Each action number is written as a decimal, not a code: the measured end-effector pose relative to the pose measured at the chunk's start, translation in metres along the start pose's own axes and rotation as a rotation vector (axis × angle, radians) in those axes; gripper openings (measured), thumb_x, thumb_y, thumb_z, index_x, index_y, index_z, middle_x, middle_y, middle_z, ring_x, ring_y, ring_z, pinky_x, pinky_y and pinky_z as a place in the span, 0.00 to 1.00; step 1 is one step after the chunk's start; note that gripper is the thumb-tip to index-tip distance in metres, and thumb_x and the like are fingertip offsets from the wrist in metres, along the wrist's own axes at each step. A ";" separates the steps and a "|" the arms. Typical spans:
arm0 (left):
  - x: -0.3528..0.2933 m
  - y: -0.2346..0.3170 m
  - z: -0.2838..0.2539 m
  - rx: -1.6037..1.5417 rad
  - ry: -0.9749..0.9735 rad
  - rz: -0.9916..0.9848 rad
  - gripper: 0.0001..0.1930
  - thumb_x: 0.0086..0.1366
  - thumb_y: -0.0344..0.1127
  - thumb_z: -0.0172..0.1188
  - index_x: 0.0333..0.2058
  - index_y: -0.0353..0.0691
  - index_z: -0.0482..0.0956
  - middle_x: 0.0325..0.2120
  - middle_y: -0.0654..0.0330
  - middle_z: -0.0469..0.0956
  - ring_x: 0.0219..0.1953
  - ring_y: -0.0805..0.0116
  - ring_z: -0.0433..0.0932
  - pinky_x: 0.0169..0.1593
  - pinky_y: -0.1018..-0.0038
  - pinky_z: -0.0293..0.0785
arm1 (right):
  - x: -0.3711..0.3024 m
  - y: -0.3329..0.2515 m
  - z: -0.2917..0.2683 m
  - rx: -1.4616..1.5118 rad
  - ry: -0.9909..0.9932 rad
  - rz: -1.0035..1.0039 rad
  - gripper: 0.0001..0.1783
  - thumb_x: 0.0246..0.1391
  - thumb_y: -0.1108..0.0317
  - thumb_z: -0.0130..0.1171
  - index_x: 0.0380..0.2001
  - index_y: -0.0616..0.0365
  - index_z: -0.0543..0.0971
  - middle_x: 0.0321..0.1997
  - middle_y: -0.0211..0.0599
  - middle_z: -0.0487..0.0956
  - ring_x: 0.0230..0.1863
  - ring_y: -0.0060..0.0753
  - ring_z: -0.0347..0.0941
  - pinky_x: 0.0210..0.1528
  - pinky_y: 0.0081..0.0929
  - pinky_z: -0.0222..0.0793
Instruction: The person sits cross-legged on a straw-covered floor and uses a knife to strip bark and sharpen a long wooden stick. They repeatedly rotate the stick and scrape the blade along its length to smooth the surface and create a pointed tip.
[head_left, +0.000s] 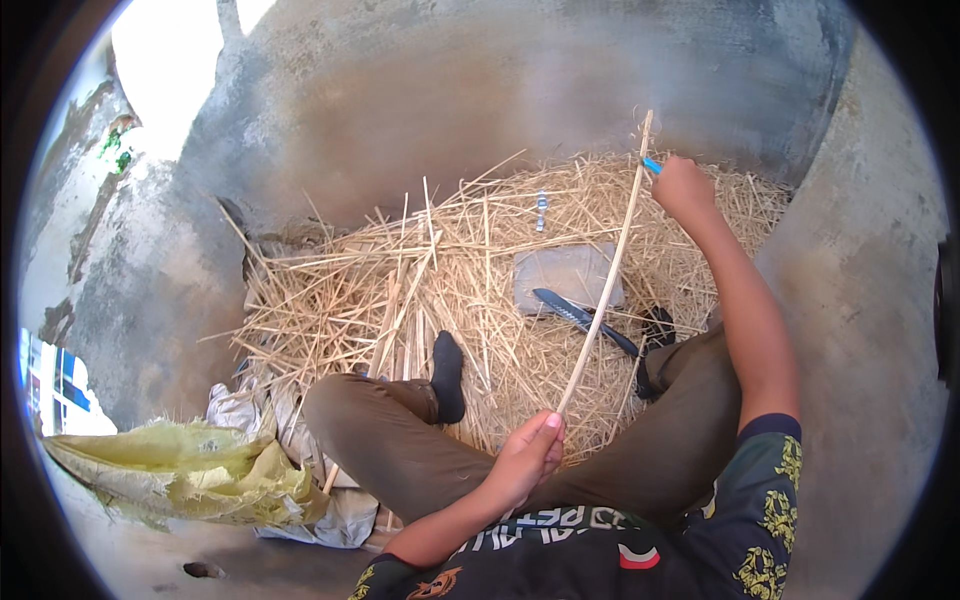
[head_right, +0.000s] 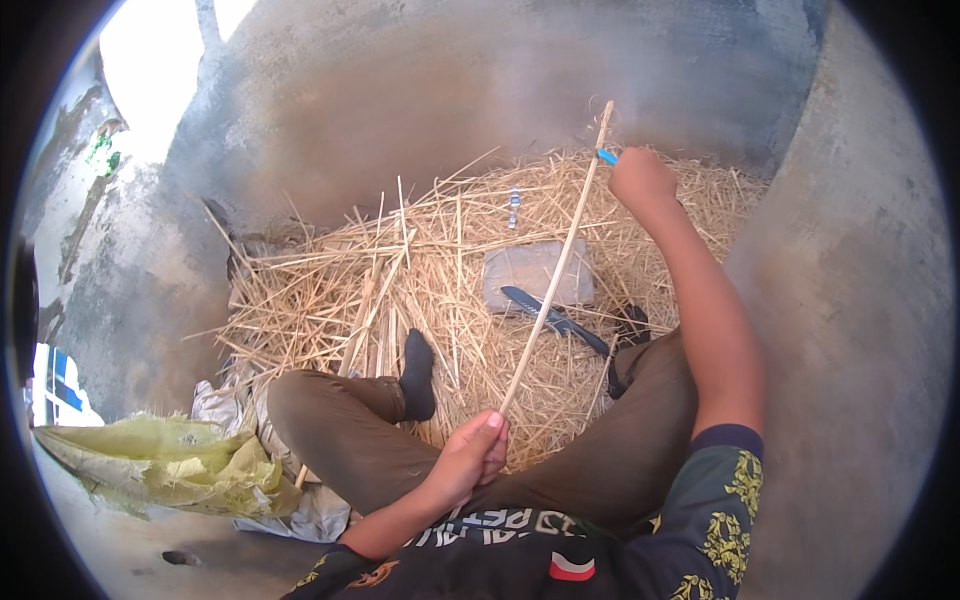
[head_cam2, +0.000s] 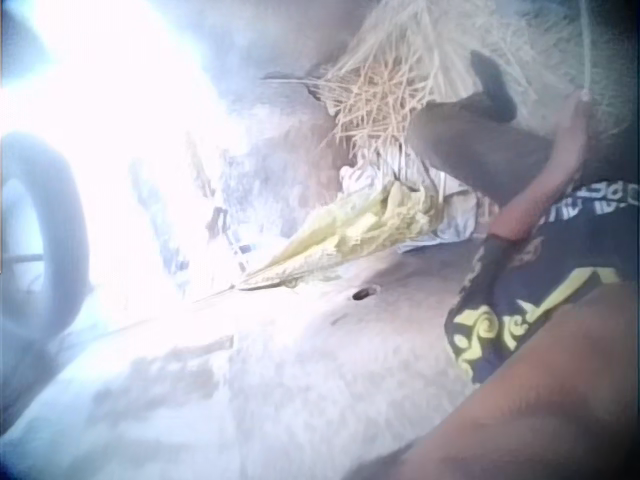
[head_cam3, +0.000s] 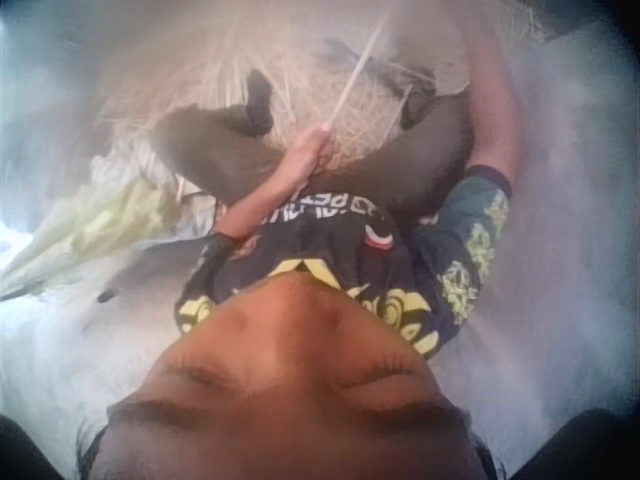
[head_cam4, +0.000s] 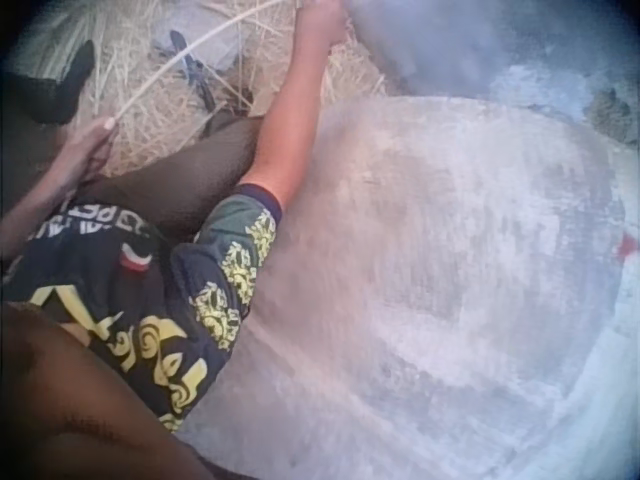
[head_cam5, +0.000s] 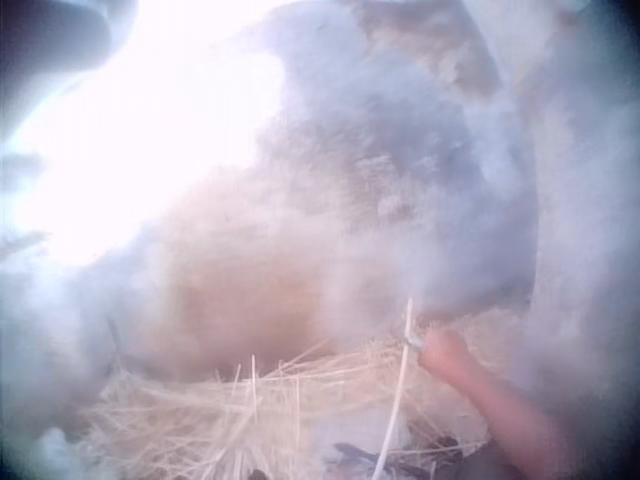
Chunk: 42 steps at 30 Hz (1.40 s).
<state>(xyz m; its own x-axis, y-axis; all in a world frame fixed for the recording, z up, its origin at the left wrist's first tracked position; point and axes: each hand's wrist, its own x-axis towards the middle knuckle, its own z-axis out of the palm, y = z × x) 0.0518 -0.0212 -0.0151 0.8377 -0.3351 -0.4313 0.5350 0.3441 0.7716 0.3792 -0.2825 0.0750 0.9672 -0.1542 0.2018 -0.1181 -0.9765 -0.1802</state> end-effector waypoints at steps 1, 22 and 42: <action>0.000 0.002 -0.002 -0.005 0.010 0.014 0.14 0.77 0.47 0.45 0.35 0.45 0.68 0.17 0.73 0.56 0.15 0.84 0.50 0.18 0.82 0.45 | -0.009 -0.007 -0.002 -0.017 -0.039 -0.045 0.10 0.57 0.67 0.58 0.37 0.58 0.84 0.35 0.42 0.83 0.34 0.40 0.83 0.36 0.39 0.79; 0.012 -0.017 -0.008 0.150 0.204 0.311 0.11 0.77 0.40 0.49 0.36 0.41 0.69 0.21 0.74 0.62 0.21 0.87 0.55 0.23 0.84 0.50 | -0.058 -0.058 0.035 -0.060 -0.221 -0.297 0.08 0.52 0.71 0.58 0.33 0.60 0.85 0.34 0.46 0.84 0.36 0.46 0.84 0.36 0.40 0.79; 0.004 -0.021 0.003 0.385 0.104 0.307 0.11 0.77 0.39 0.47 0.36 0.40 0.70 0.20 0.74 0.60 0.22 0.86 0.55 0.25 0.83 0.52 | 0.014 0.016 0.043 -0.087 -0.001 0.096 0.11 0.60 0.68 0.56 0.39 0.56 0.86 0.39 0.41 0.85 0.40 0.41 0.84 0.36 0.38 0.79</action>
<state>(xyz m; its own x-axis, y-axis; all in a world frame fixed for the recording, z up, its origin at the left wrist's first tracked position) 0.0435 -0.0322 -0.0322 0.9669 -0.1736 -0.1868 0.1994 0.0580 0.9782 0.4005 -0.2936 0.0340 0.9507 -0.2473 0.1870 -0.2290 -0.9667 -0.1140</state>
